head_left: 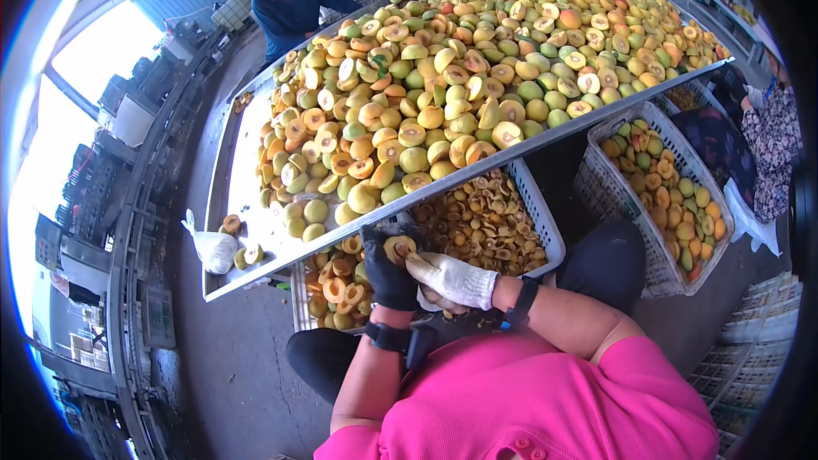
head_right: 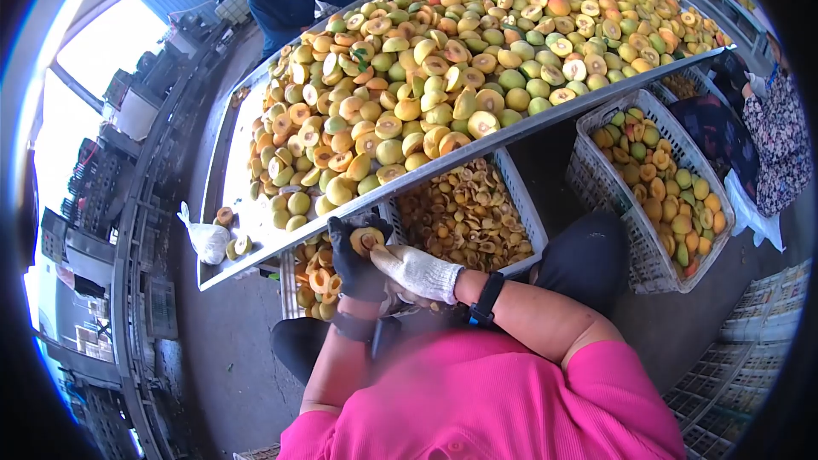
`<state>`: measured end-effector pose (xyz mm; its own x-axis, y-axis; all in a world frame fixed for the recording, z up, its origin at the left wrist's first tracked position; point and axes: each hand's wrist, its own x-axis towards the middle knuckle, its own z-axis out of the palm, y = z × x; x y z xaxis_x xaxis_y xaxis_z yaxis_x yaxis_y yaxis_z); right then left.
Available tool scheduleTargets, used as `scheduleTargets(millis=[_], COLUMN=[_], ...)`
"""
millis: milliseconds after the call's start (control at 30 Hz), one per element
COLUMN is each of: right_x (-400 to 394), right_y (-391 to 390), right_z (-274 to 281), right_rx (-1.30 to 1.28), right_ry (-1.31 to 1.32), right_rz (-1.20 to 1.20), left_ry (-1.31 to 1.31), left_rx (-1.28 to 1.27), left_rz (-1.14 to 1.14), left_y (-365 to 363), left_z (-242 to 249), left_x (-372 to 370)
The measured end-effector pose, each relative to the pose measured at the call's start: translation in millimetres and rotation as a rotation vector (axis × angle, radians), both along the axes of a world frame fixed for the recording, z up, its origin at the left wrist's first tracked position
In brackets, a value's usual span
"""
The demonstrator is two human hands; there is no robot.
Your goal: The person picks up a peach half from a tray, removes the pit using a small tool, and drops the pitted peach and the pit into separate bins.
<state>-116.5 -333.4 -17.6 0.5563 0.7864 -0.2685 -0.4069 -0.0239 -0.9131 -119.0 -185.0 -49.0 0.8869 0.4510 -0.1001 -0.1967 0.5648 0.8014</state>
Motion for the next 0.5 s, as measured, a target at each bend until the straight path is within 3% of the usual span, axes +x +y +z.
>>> scheduleTargets(millis=[100,200,400,500], right_x=[-0.7,-4.0,-0.2,-3.0], right_y=[-1.1,1.0,-3.7,-2.1], right_z=[0.4,-8.6,-12.0,-19.6], right_rx=[-0.011,0.036,0.033,0.008], right_ry=[0.084,0.094,0.275,0.277], right_rz=[0.058,0.066,0.166,0.206], left_ry=[0.059,-0.062,0.083,-0.15], left_rx=[0.063,0.591,0.133,0.684], left_rz=[-0.075,0.012,-0.171,-0.386], left_y=[1.2,-4.8,12.7,23.4], left_z=[13.5,16.8,18.0,16.8], left_x=[-5.8,-9.3,-9.0,-9.1])
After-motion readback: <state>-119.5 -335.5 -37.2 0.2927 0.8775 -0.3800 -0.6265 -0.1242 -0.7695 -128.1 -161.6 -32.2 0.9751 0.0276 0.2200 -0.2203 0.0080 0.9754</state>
